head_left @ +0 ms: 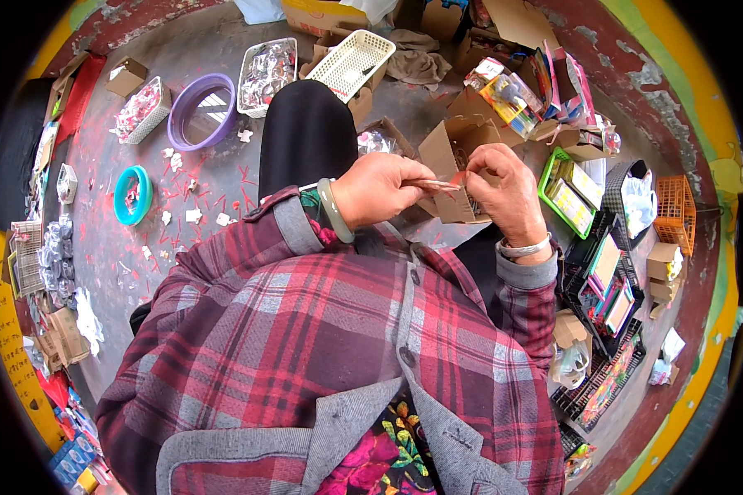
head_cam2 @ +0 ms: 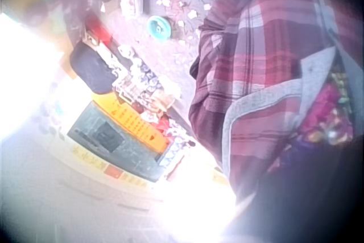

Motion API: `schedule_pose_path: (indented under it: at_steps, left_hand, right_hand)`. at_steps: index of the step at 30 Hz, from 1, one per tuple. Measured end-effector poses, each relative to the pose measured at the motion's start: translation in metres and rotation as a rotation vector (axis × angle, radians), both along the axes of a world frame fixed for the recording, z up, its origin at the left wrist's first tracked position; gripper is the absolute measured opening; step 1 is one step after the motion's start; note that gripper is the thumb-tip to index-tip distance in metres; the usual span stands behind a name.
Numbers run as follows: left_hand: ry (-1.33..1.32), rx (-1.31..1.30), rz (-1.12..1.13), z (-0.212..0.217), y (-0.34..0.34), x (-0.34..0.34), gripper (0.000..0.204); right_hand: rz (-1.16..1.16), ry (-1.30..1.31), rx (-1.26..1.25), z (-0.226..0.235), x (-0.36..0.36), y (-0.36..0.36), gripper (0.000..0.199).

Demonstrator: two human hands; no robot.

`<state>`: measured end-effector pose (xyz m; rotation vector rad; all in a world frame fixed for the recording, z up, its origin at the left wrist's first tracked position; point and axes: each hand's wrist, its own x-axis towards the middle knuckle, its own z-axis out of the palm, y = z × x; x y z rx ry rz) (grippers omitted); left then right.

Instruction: The person sits on the floor and handles small items, placing them into a cardboard box. They then fold the box flaps to close it and continue sorting items from a basket into the box.

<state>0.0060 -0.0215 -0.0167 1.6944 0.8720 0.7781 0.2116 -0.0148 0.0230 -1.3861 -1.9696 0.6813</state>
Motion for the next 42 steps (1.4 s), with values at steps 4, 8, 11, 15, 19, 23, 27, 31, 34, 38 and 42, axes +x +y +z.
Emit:
schedule_pose_path:
  at_steps: [4, 8, 11, 15, 19, 23, 27, 31, 34, 38, 42]
  left_hand:
    - [-0.211, -0.524, -0.05, 0.003, 0.004, -0.002, 0.019]
    - [-0.191, -0.752, -0.029, 0.018, 0.005, -0.002, 0.019]
    - [-0.217, -0.757, -0.054, 0.017, 0.005, -0.003, 0.019]
    - [-0.152, -0.667, -0.068, 0.012, 0.004, 0.0, 0.02]
    - [-0.193, -0.676, -0.067, 0.006, 0.003, 0.001, 0.023]
    - [-0.251, -0.73, -0.063, 0.009, 0.002, 0.001, 0.026]
    - [-0.222, -0.677, -0.065, 0.009, 0.003, 0.001, 0.025]
    - [-0.211, -0.599, -0.045, 0.009, 0.004, 0.001, 0.027]
    - [-0.17, -0.56, -0.039, 0.011, 0.003, 0.004, 0.028]
    - [-0.154, -0.532, -0.035, 0.015, 0.004, 0.005, 0.027]
    - [-0.176, -0.559, -0.012, 0.014, 0.005, 0.004, 0.027]
  right_hand:
    - [-0.027, 0.173, -0.238, 0.0, 0.007, 0.001, 0.015]
    - [-0.015, 0.605, -0.483, 0.001, 0.002, -0.003, 0.025]
    - [0.049, 0.643, -0.618, 0.006, -0.002, -0.005, 0.028]
    - [0.092, 0.66, -0.751, 0.001, -0.003, -0.005, 0.025]
    - [0.122, 0.606, -0.747, -0.004, -0.007, -0.005, 0.016]
    - [0.132, 0.694, -0.799, -0.007, -0.006, -0.005, 0.013]
    - [0.15, 0.627, -0.726, -0.012, -0.005, -0.004, 0.013]
    - [0.083, 0.457, -0.608, -0.017, -0.007, -0.003, 0.016]
    - [0.06, 0.395, -0.513, -0.013, -0.014, -0.005, 0.018]
    - [0.077, 0.303, -0.432, -0.015, -0.014, -0.003, 0.022]
    - [0.081, 0.266, -0.471, -0.006, -0.014, -0.004, 0.024]
